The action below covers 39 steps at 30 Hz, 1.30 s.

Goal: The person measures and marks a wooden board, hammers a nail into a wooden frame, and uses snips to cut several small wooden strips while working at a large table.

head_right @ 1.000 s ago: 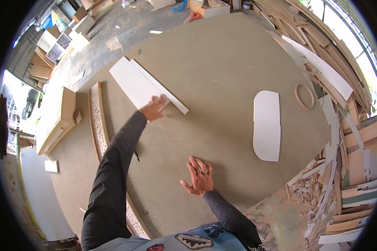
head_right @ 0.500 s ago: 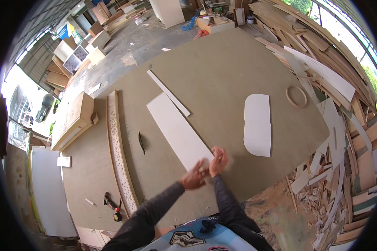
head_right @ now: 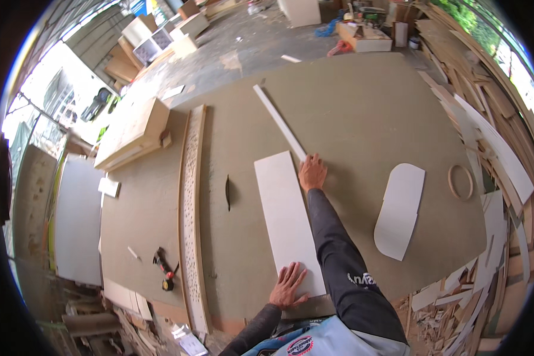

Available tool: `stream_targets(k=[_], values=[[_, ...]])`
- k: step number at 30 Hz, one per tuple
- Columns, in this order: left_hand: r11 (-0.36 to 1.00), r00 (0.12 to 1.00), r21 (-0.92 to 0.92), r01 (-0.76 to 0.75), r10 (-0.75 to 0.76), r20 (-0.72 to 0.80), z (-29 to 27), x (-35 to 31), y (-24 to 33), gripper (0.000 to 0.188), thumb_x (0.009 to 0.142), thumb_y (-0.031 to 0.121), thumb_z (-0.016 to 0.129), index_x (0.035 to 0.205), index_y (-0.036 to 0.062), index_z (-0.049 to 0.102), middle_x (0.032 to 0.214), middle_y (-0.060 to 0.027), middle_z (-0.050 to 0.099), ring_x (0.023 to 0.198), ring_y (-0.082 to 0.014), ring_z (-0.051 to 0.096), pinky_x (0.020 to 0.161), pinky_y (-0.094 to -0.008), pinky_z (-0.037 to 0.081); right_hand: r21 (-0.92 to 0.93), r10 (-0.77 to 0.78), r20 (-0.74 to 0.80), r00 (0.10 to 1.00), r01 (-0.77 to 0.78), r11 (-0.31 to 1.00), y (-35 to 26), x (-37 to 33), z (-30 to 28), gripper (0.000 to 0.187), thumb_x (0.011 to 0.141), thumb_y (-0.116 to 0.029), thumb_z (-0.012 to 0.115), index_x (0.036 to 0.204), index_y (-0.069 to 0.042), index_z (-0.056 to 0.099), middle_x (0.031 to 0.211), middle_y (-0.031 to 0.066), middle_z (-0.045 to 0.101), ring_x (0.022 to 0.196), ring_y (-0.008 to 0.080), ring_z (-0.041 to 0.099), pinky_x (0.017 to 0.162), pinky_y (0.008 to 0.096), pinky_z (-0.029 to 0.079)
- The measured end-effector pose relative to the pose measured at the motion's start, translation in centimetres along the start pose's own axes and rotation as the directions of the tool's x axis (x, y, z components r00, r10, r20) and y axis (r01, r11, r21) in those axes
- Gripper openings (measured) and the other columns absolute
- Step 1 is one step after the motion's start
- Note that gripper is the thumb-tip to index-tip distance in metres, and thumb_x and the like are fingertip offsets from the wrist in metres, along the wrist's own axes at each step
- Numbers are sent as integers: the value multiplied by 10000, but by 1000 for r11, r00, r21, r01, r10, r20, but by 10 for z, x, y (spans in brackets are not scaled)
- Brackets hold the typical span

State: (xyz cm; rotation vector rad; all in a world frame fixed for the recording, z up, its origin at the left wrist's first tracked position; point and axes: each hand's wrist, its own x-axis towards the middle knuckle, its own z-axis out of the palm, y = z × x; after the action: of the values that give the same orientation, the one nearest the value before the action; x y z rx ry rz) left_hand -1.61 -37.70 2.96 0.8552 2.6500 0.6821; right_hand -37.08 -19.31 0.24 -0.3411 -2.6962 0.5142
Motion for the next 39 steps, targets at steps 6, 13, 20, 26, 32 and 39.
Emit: stream_targets(k=[6,13,20,26,32,39], values=[[995,999,86,48,-49,11,-3,5,1,815,904,513,570,1579,155,284,1656,-153,176,1542,-310,127,1230,-559,39,6,6,64,998,-6,1000,23,-19,-7,231,901,-277,607,977,-62,571,1004,146,616,923,318,657,783,490,510],[948,962,179,263,-242,-128,0,1,2,980,815,629,604,1604,195,217,1646,-269,53,1533,-418,37,1211,-604,13,34,-45,26,999,44,998,104,-165,-98,256,839,-316,648,854,-77,559,789,152,648,792,349,660,760,496,494],[930,907,124,346,-297,-298,35,27,32,1038,812,742,556,1608,185,193,1631,-311,-27,1501,-516,-19,1198,-619,-3,51,5,366,930,-25,998,196,-271,-205,332,840,-353,675,818,-35,581,760,181,676,709,399,672,668,527,519],[935,917,136,329,-281,-283,100,46,133,934,881,646,540,1597,137,221,1631,-310,12,1490,-542,-19,1201,-616,16,90,-23,358,934,-10,996,282,-321,-266,345,838,-382,690,785,-53,596,675,165,667,652,390,670,616,495,524],[992,984,-96,-75,58,-168,106,37,204,694,863,389,656,1403,-14,494,1466,-268,461,1368,-436,402,1166,-538,267,142,330,185,926,-358,923,393,-341,-335,362,866,-383,695,759,-44,626,612,142,606,618,342,647,610,450,499],[986,976,-42,-160,152,-157,116,51,206,648,823,320,701,1386,46,530,1482,-230,443,1375,-390,402,1132,-510,329,300,916,-215,340,-869,393,589,-320,-330,514,876,-397,704,1166,16,605,1106,161,632,1082,320,598,916,449,475]])
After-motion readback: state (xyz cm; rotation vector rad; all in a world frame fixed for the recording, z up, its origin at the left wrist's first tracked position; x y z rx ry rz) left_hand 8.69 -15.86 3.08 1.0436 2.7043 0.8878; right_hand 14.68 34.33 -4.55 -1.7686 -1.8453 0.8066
